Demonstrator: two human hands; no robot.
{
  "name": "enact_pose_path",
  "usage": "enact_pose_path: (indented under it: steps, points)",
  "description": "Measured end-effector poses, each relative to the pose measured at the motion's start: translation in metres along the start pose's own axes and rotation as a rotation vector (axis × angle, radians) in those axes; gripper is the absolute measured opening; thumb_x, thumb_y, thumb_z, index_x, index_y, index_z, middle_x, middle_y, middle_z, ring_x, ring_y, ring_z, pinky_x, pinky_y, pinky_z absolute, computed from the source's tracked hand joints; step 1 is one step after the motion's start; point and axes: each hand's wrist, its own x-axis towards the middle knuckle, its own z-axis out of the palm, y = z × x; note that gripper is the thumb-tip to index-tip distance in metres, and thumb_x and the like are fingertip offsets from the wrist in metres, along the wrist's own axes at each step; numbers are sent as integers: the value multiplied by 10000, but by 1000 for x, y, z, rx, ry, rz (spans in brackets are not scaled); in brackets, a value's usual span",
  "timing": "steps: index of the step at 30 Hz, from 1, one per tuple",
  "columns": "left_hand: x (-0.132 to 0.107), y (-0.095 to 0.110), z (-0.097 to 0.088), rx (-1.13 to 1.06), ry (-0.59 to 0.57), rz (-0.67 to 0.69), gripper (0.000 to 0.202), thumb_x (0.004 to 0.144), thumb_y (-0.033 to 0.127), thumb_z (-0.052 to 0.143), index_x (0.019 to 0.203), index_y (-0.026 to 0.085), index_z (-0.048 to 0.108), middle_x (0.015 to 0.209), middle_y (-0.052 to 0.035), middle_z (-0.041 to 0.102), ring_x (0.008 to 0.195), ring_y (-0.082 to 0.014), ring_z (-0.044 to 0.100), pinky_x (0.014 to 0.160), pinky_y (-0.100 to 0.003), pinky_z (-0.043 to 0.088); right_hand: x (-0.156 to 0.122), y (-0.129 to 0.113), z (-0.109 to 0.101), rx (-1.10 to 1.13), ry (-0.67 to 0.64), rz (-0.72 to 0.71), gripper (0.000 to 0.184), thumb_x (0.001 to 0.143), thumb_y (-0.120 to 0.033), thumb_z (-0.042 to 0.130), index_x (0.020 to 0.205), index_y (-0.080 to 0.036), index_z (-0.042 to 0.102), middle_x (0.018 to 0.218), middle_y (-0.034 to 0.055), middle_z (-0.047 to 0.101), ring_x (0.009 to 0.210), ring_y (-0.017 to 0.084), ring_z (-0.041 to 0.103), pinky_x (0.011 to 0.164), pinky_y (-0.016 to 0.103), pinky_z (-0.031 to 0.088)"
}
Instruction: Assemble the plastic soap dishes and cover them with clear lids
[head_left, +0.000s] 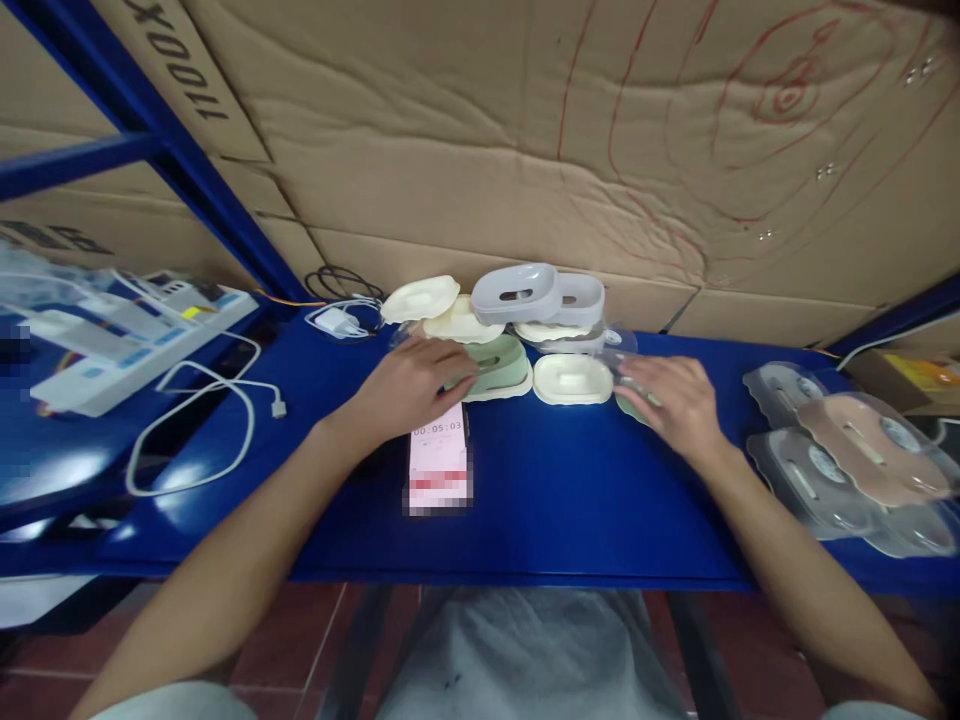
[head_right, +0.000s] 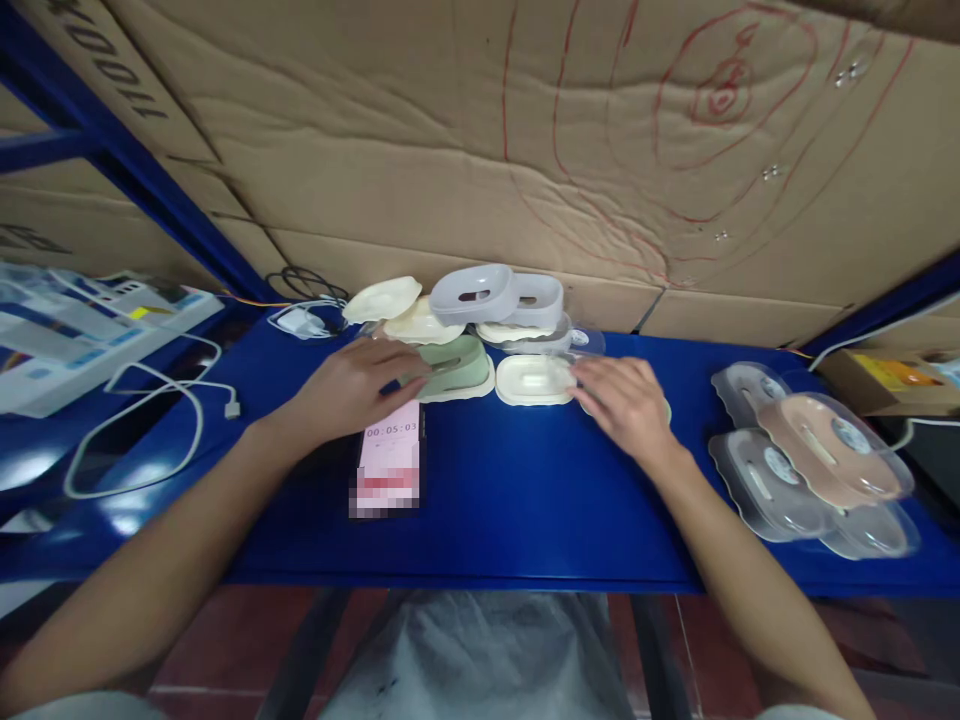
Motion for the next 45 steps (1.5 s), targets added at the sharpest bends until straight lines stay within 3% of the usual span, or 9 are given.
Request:
enact_pose_path:
  steps: [3,6,12,17,23,26,30,36,45]
  points:
    - [2,10,5,-1,-65,69,289,1104,312,489,1070,184,746,1098,-94,776,1027,-265,736,950,-418,563,3,-28,17,36,-50,-204,253,1046,-226,681,1281,-298,742,1310,15,800,1196,229,746,1037,424,510]
    - [3,14,6,-3,-77,72,287,1093,290,492,1041,186,754,1075,-102,768,1046,-268,733,965,-418,560,4,-37,26,64,-86,-268,268,1054,-160,637,1265,-286,743,1362,16,778,1230,234,726,1031,430,500]
    - [-1,14,-5,151,-178,-242,407,1104,440,454,951,181,728,913,-103,783,909,-306,774,827,-409,570,5,-18,5,88,-152,-116,205,1074,-261,611,1228,-255,746,1280,57,803,1173,267,740,1010,455,509]
    - [-1,20,-11,257,-400,-483,525,1068,625,486,1279,189,689,970,-116,823,915,-367,801,790,-411,569,-1,14,-17,55,-402,69,307,1113,-440,496,1223,-279,732,1271,66,796,1174,304,747,993,491,539]
    - [2,29,-10,249,-581,-503,628,1056,630,533,1530,218,508,1076,-143,827,1054,-415,794,868,-440,576,-24,41,-20,172,-614,240,665,971,-693,634,1521,-333,532,1544,116,631,1385,379,640,1120,583,552]
    - [3,29,-10,257,-590,-528,605,1075,575,520,1553,208,467,1077,-145,824,1061,-409,793,861,-428,576,-30,45,-18,232,-647,226,757,923,-620,704,1577,-306,488,1584,143,585,1443,399,586,1178,597,516]
    - [4,26,-8,270,-579,-537,581,1075,567,520,1535,216,474,1091,-136,823,1069,-397,792,870,-419,574,-32,51,-22,294,-673,267,701,897,-475,682,1557,-289,532,1456,140,666,1312,386,673,1125,586,563]
    - [5,19,-3,235,-556,-536,552,1075,566,505,1508,224,510,1116,-124,819,1061,-388,791,869,-428,579,-34,58,-35,388,-671,403,590,916,-478,628,1478,-295,621,1424,113,711,1127,353,765,1023,574,625]
    - [3,15,-1,231,-541,-512,516,1086,554,495,1490,233,529,1121,-117,819,1058,-374,792,869,-417,578,-31,57,-41,261,-620,331,497,1004,-427,531,1458,-251,632,1497,141,678,1332,393,685,1141,581,556]
